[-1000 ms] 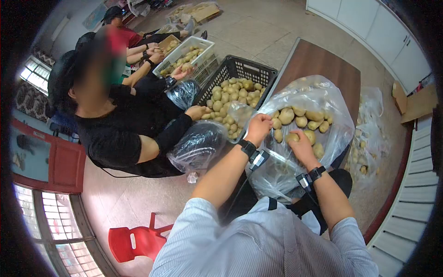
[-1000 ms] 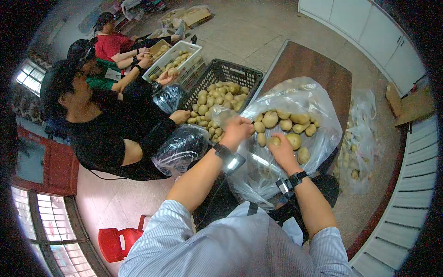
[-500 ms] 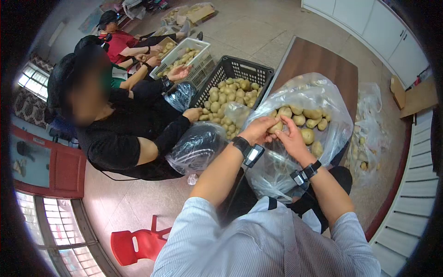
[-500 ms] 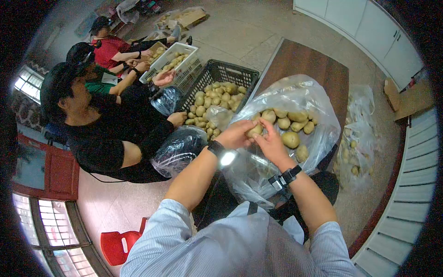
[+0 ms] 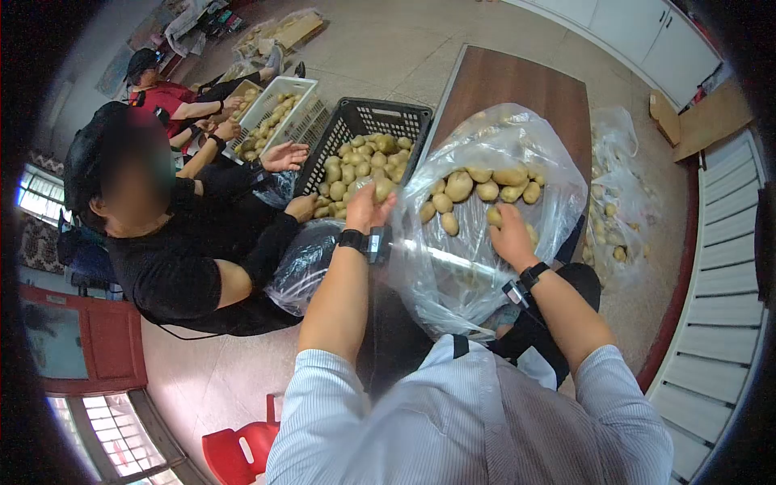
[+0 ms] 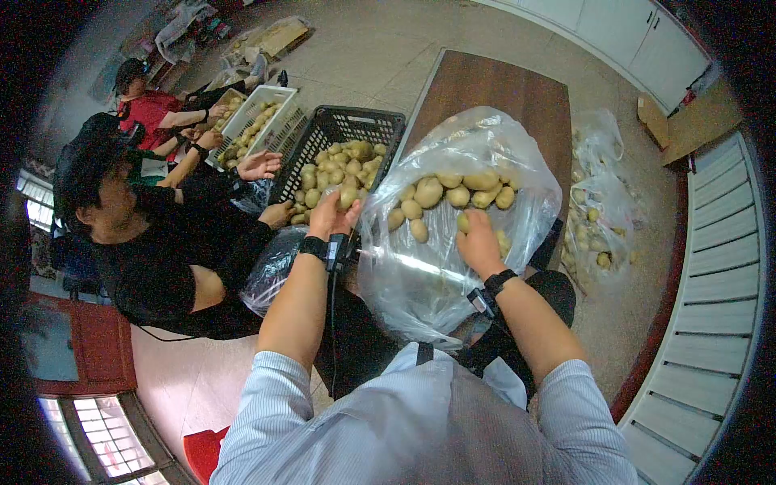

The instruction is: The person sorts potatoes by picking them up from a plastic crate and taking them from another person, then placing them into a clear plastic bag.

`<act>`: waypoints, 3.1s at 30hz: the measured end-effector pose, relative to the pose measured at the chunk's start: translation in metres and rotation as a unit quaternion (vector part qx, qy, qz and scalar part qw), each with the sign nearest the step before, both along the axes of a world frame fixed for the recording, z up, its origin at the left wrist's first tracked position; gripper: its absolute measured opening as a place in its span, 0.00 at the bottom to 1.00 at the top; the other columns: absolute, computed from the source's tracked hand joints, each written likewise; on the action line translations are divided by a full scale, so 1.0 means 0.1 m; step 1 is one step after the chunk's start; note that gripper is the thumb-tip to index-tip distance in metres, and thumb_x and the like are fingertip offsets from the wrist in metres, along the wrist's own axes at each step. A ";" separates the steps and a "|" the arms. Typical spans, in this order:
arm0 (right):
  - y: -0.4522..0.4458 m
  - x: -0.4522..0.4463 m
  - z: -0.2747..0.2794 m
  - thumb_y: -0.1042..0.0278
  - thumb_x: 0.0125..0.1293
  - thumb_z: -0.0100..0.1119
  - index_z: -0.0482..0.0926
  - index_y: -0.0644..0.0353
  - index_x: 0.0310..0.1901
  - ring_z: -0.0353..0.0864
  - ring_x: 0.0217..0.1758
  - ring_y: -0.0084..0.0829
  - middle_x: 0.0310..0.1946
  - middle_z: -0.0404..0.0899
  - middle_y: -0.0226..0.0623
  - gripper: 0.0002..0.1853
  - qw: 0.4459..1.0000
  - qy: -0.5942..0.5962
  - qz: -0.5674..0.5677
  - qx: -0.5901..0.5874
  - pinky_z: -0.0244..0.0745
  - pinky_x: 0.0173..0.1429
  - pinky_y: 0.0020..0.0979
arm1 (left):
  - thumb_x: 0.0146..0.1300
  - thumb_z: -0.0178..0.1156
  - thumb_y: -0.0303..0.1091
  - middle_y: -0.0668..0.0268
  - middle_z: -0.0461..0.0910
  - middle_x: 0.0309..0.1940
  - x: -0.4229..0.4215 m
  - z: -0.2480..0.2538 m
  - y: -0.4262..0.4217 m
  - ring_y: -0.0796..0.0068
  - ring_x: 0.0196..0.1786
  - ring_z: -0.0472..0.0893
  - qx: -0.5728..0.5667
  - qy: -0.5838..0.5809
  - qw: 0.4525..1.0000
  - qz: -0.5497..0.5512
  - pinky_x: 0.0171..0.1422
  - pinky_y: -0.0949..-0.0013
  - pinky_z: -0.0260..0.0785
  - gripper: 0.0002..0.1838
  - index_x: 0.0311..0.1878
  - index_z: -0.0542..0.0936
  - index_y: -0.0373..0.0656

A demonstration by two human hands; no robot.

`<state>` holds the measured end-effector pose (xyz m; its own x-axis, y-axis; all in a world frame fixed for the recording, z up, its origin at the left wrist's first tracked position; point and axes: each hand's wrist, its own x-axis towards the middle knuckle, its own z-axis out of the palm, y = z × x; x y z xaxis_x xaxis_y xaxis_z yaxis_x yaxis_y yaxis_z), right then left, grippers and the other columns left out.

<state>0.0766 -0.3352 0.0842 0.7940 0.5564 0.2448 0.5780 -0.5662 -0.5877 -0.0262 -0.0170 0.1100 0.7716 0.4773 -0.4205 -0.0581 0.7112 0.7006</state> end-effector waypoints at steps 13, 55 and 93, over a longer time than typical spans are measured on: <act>0.06 -0.11 0.10 0.73 0.55 0.55 0.65 0.60 0.57 0.73 0.55 0.55 0.64 0.59 0.48 0.25 0.995 0.037 -0.038 -0.084 0.72 0.55 0.48 | 0.62 0.59 0.36 0.55 0.78 0.42 -0.15 -1.35 0.88 0.59 0.44 0.79 0.397 0.132 0.906 0.069 0.44 0.60 0.76 0.15 0.43 0.76 0.33; -0.01 -0.06 0.12 0.68 0.52 0.65 0.65 0.60 0.53 0.82 0.36 0.49 0.53 0.64 0.51 0.27 0.975 -0.021 -0.054 -0.214 0.79 0.39 0.43 | 0.67 0.51 0.30 0.62 0.76 0.34 0.11 0.25 -0.31 0.71 0.27 0.78 0.164 0.092 0.981 0.044 0.28 0.69 0.75 0.11 0.50 0.72 0.38; 0.52 -0.31 0.86 0.31 0.68 0.36 0.75 0.52 0.40 0.63 0.13 0.18 0.17 0.70 0.25 0.30 0.667 0.722 0.049 0.178 0.57 0.17 0.22 | 0.65 0.58 0.50 0.63 0.79 0.38 -0.03 0.56 -0.94 0.80 0.27 0.78 0.244 0.047 0.867 -0.432 0.26 0.79 0.70 0.24 0.53 0.72 0.39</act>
